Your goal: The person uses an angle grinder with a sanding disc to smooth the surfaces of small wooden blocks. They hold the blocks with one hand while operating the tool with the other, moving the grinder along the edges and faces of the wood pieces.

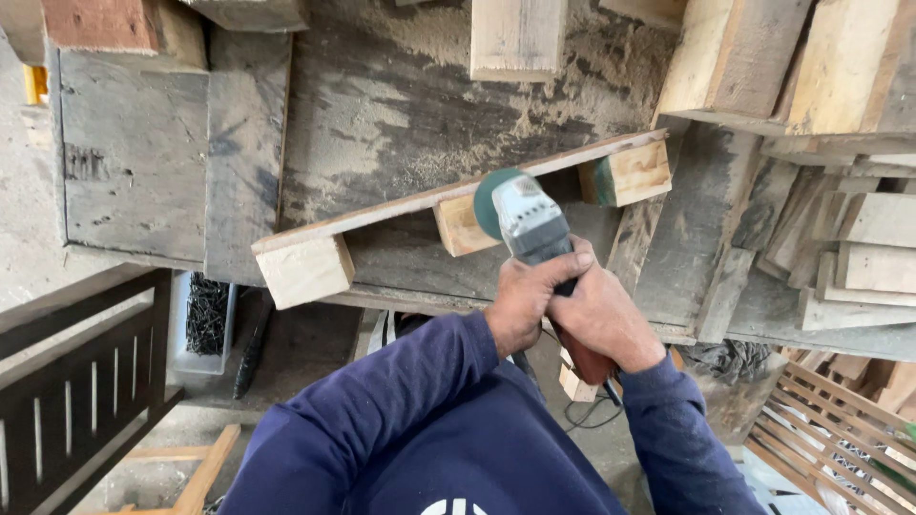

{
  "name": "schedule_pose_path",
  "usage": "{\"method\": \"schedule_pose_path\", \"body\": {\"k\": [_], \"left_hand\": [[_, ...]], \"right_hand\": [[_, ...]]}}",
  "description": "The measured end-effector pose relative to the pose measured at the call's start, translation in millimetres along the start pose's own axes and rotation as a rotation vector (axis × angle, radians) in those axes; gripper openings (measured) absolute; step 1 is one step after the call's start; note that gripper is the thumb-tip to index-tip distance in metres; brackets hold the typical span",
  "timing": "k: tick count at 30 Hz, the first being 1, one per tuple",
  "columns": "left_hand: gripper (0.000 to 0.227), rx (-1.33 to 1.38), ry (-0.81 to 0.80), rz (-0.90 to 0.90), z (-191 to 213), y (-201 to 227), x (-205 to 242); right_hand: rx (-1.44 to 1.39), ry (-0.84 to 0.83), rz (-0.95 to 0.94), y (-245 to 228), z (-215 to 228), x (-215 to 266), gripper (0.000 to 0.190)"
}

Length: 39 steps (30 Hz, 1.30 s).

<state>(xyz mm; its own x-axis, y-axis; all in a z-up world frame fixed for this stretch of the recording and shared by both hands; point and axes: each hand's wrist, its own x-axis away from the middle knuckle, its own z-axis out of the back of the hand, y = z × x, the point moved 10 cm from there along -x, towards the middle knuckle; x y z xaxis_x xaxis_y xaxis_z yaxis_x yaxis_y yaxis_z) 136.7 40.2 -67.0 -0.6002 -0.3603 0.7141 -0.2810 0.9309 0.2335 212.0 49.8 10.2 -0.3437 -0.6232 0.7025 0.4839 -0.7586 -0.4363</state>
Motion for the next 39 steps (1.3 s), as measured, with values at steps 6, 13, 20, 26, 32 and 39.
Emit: {"method": "schedule_pose_path", "body": {"k": [6,13,20,26,32,39], "left_hand": [[0.025,-0.043,0.066,0.002,2.4,3.3,3.4],[0.023,0.035,-0.014,-0.003,-0.3,-12.7,1.2],[0.026,-0.015,-0.001,-0.081,7.5,-72.2,22.2],[0.036,-0.169,-0.005,-0.026,14.2,-126.7,32.4],[0.042,-0.183,0.003,-0.155,15.5,-145.8,49.5],[0.04,-0.075,0.086,-0.323,36.4,-119.0,69.0]], "right_hand": [[-0.013,-0.053,-0.101,1.5,-5.8,14.5,0.073],[-0.065,0.0,-0.007,18.4,-3.9,7.3,0.077],[-0.122,-0.001,0.02,66.1,-24.5,51.5,0.076],[-0.391,0.026,0.093,123.4,-45.3,82.1,0.075],[-0.443,0.022,0.237,145.5,-52.6,95.8,0.073],[-0.225,-0.007,0.373,112.8,-59.0,97.8,0.075]]}}
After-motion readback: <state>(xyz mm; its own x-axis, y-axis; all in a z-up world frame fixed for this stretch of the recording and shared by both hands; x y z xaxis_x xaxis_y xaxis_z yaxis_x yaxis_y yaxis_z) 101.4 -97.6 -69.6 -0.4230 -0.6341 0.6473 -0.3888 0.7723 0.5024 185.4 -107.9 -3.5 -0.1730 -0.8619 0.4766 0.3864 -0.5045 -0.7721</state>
